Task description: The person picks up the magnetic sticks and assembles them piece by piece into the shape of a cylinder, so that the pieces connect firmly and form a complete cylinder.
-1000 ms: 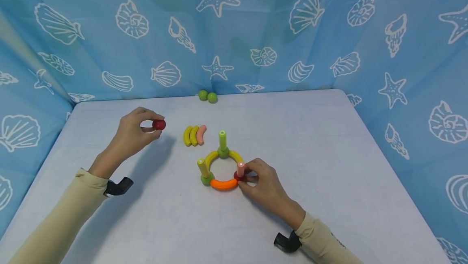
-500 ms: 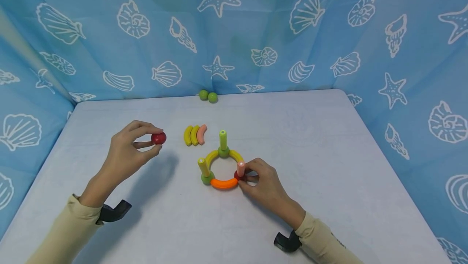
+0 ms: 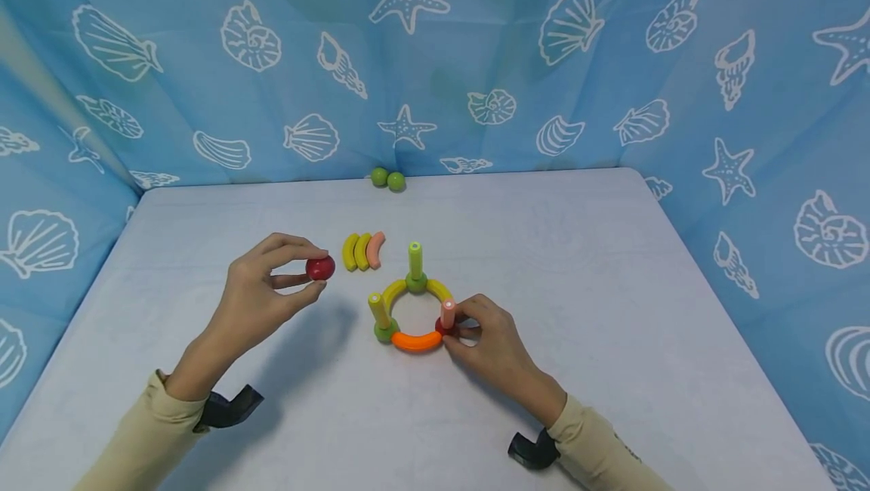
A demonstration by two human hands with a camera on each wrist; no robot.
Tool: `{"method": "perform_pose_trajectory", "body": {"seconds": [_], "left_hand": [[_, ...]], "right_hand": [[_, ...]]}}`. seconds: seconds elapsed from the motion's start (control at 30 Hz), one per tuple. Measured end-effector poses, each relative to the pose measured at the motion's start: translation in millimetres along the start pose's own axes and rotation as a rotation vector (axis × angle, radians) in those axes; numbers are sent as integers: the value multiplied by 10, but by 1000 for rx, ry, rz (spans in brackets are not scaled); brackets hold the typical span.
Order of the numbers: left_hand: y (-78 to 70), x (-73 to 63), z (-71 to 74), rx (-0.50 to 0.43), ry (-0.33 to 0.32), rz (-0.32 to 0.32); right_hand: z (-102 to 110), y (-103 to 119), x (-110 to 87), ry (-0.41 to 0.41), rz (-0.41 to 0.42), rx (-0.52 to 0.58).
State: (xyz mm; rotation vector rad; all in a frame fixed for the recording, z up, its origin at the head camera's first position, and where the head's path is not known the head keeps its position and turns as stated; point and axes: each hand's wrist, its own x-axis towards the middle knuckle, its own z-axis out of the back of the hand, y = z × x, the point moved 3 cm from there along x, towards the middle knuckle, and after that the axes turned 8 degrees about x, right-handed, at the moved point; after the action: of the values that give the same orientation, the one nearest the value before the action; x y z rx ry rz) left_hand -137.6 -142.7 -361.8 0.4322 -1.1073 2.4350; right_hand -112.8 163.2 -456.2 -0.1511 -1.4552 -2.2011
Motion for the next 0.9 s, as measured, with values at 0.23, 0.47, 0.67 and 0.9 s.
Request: {"method": "perform_pose_trajectory", "body": {"seconds": [0.23,0.47,0.67,0.9], "left_hand": [[-92,71,-73,-23,13,-17],[-187,183,-136,-32,29,-44],[-246,289,-207,-72,66,-64],[-272,448,-321,-92,118,-48]], "right_hand": [[-7,-12,-1,2,-4,8],[-8,-21,3,0,-16,1],[-7,-35,-2,-5,0,-4],[-3,-46,-2,-3,-21,8]]}}
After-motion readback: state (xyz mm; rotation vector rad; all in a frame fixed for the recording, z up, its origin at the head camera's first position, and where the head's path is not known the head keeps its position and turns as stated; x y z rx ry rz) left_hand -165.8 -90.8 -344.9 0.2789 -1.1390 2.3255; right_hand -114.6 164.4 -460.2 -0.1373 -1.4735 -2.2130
